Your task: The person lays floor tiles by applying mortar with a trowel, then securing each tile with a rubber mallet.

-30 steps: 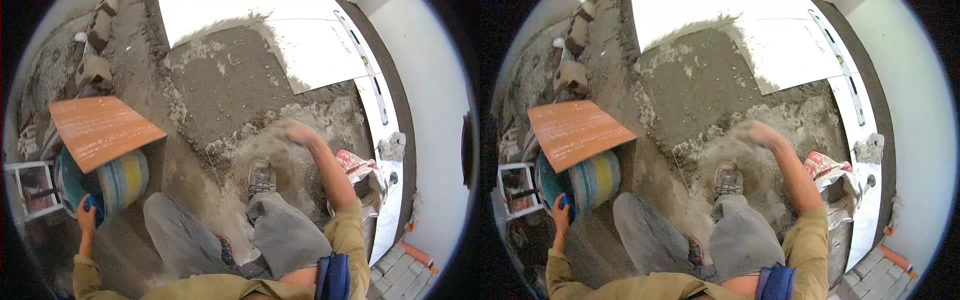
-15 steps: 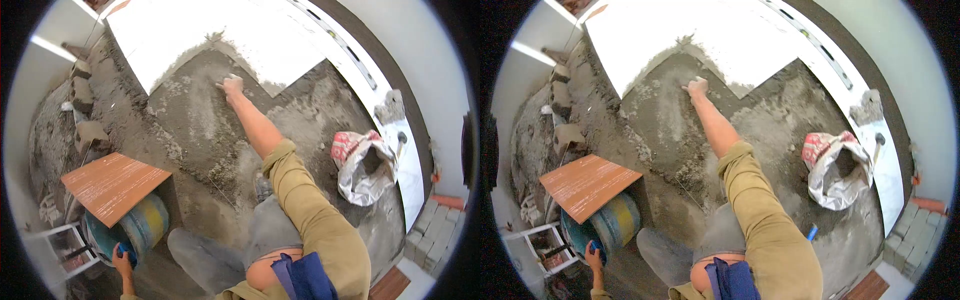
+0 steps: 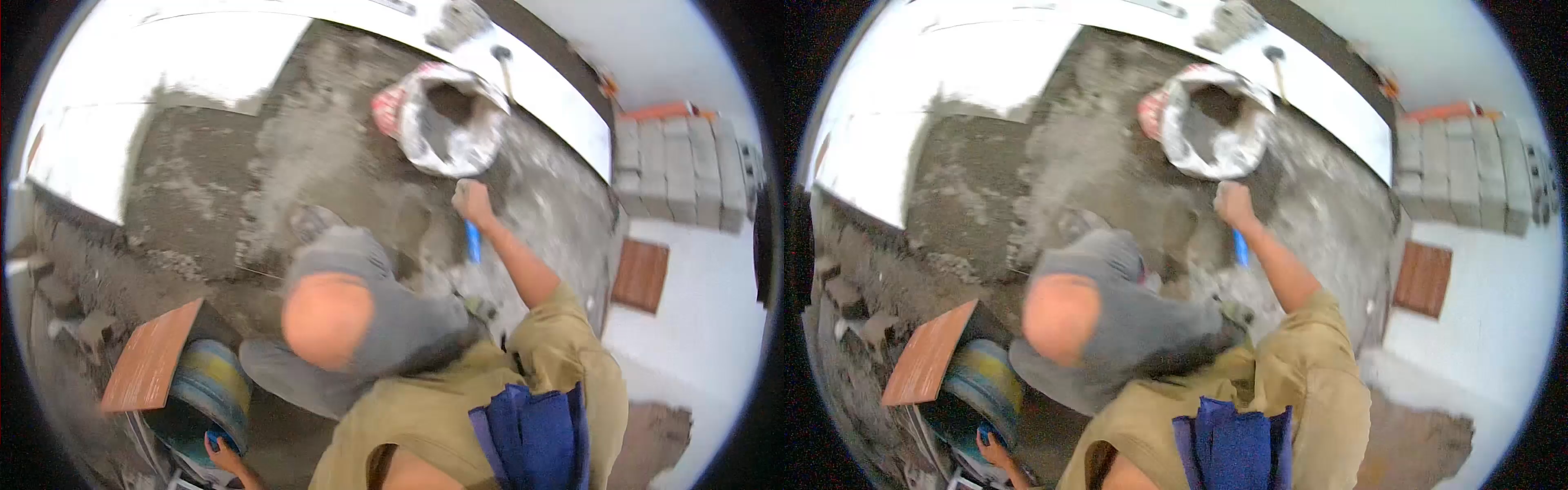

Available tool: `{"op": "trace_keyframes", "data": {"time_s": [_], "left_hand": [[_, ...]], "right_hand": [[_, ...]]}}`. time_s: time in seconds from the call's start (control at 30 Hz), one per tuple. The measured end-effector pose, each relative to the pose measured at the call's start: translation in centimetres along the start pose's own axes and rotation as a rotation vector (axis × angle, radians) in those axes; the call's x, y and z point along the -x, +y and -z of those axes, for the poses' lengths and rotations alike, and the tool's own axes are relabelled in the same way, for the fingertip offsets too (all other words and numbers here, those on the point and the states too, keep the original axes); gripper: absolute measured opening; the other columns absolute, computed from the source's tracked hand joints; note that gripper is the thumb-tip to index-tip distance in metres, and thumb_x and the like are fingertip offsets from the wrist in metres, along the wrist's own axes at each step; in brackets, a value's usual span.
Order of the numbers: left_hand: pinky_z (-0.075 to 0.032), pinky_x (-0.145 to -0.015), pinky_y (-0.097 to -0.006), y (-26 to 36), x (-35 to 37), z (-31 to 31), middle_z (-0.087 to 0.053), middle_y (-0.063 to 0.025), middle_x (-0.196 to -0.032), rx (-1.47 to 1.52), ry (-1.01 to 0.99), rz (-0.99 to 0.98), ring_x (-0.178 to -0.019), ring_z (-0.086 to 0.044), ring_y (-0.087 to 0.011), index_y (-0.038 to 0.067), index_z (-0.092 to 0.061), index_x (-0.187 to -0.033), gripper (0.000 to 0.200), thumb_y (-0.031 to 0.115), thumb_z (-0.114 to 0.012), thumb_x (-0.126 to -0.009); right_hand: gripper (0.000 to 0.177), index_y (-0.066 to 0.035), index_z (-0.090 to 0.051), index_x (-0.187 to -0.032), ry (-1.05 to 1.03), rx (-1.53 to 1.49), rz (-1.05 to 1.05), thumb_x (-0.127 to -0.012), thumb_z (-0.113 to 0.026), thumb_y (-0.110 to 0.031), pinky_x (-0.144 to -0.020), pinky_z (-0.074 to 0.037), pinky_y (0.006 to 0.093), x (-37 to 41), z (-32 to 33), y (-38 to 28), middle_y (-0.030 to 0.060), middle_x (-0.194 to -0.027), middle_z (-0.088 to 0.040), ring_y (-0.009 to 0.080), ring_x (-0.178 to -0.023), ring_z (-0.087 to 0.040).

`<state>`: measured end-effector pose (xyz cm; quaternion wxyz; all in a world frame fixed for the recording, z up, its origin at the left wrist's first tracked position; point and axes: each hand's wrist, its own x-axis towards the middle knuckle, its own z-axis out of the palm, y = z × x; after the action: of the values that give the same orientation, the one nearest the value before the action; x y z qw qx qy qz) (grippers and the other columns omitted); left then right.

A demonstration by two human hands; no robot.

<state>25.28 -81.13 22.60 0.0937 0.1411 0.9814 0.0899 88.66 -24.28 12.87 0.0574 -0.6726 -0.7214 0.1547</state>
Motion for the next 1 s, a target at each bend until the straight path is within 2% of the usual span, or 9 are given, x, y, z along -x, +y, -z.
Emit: {"op": "trace_keyframes", "data": {"time_s": [0.1,0.2,0.3,0.43,0.5,0.57,0.63,0.87,1.0], "left_hand": [[-0.046,-0.081,-0.0391,-2.2,-1.3,-0.6,-0.063,-0.0157,-0.114,-0.058,-0.059,0.122,-0.093,-0.059,-0.0294,0.009,-0.06,-0.123,0.042,0.019,-0.064,-0.083],[-0.045,-0.086,-0.0386,-2.9,-1.2,-0.9,-0.062,-0.0162,-0.116,0.1,-0.031,-0.101,-0.098,-0.059,-0.0317,0.006,-0.059,-0.123,0.042,0.021,-0.064,-0.084],[-0.043,-0.092,-0.0384,-4.3,-2.1,-1.9,-0.06,-0.0178,-0.121,0.008,-0.002,-0.119,-0.106,-0.058,-0.0332,0.003,-0.057,-0.124,0.043,0.021,-0.063,-0.085],[-0.04,-0.099,-0.0382,-4.1,-1.0,-2.6,-0.057,-0.0198,-0.126,0.278,-0.052,-0.154,-0.114,-0.054,-0.0338,0.002,-0.054,-0.127,0.045,0.016,-0.061,-0.084],[-0.044,-0.093,-0.0383,2.1,1.5,0.9,-0.059,-0.018,-0.122,0.079,-0.063,0.064,-0.11,-0.058,-0.0331,0.011,-0.057,-0.125,0.043,0.017,-0.063,-0.083],[-0.044,-0.092,-0.0394,1.7,1.3,0.8,-0.06,-0.018,-0.121,0.089,-0.062,0.073,-0.108,-0.059,-0.0334,0.011,-0.057,-0.125,0.045,0.018,-0.064,-0.082],[-0.044,-0.092,-0.0397,4.7,1.7,2.5,-0.061,-0.0179,-0.12,0.092,-0.083,0.201,-0.108,-0.059,-0.0333,0.011,-0.057,-0.125,0.045,0.019,-0.064,-0.081],[-0.047,-0.086,-0.0408,4.4,1.5,2.7,-0.065,-0.018,-0.108,0.116,-0.099,0.201,-0.099,-0.062,-0.0315,0.013,-0.059,-0.124,0.044,0.018,-0.063,-0.081],[-0.047,-0.087,-0.0392,-2.5,0.2,-0.3,-0.064,-0.0187,-0.113,0.141,-0.069,0.054,-0.102,-0.062,-0.0305,0.009,-0.059,-0.124,0.044,0.018,-0.063,-0.082]], "right_hand": [[0.028,-0.001,-0.066,-0.083,-0.136,0.108,-0.288,-0.074,-0.067,-0.027,-0.071,-0.05,0.0479,6.6,2.5,9.7,0.025,-0.085,-0.066,0.0439,-0.082,-0.063],[0.079,0.002,-0.059,-0.118,-0.483,0.023,-0.392,-0.078,-0.058,-0.066,-0.097,-0.042,0.0444,8.1,1.2,13.6,0.0255,-0.121,-0.058,0.0366,-0.118,-0.053],[0.074,0.008,-0.061,-0.112,-0.331,-0.328,-0.638,-0.085,-0.051,-0.061,-0.095,-0.042,0.0444,8.6,0.2,8.4,0.029,-0.114,-0.061,0.0408,-0.115,-0.054],[0.066,0.012,-0.061,-0.107,-0.223,-0.108,-0.484,-0.084,-0.058,-0.05,-0.082,-0.049,0.0433,4.7,-16.4,20.0,0.026,-0.099,-0.066,0.0367,-0.098,-0.064],[0.025,0.003,-0.064,-0.082,-0.392,-0.596,-0.614,-0.083,-0.065,-0.022,-0.053,-0.049,0.0375,3.7,-13.5,19.5,0.0118,-0.07,-0.063,0.0222,-0.055,-0.06],[0.021,0.005,-0.061,-0.075,-0.39,-0.523,-0.616,-0.075,-0.067,-0.016,-0.051,-0.05,0.0367,6.0,2.9,4.5,0.0115,-0.062,-0.061,0.0212,-0.055,-0.061],[0.024,0.006,-0.059,-0.071,-0.269,0.045,-0.356,-0.072,-0.066,-0.017,-0.052,-0.049,0.0383,5.7,-0.5,17.0,0.0121,-0.06,-0.06,0.0215,-0.055,-0.061],[0.03,0.004,-0.062,-0.079,-0.049,0.368,-0.334,-0.073,-0.065,-0.026,-0.063,-0.052,0.0418,13.2,11.3,9.8,0.0217,-0.08,-0.066,0.0315,-0.078,-0.068],[0.012,-0.012,-0.048,-0.077,-0.121,-0.957,-0.514,-0.08,-0.059,-0.016,-0.04,-0.038,0.0285,9.8,12.8,-2.3,0.0003,-0.059,-0.046,0.0121,-0.044,-0.044]]}}
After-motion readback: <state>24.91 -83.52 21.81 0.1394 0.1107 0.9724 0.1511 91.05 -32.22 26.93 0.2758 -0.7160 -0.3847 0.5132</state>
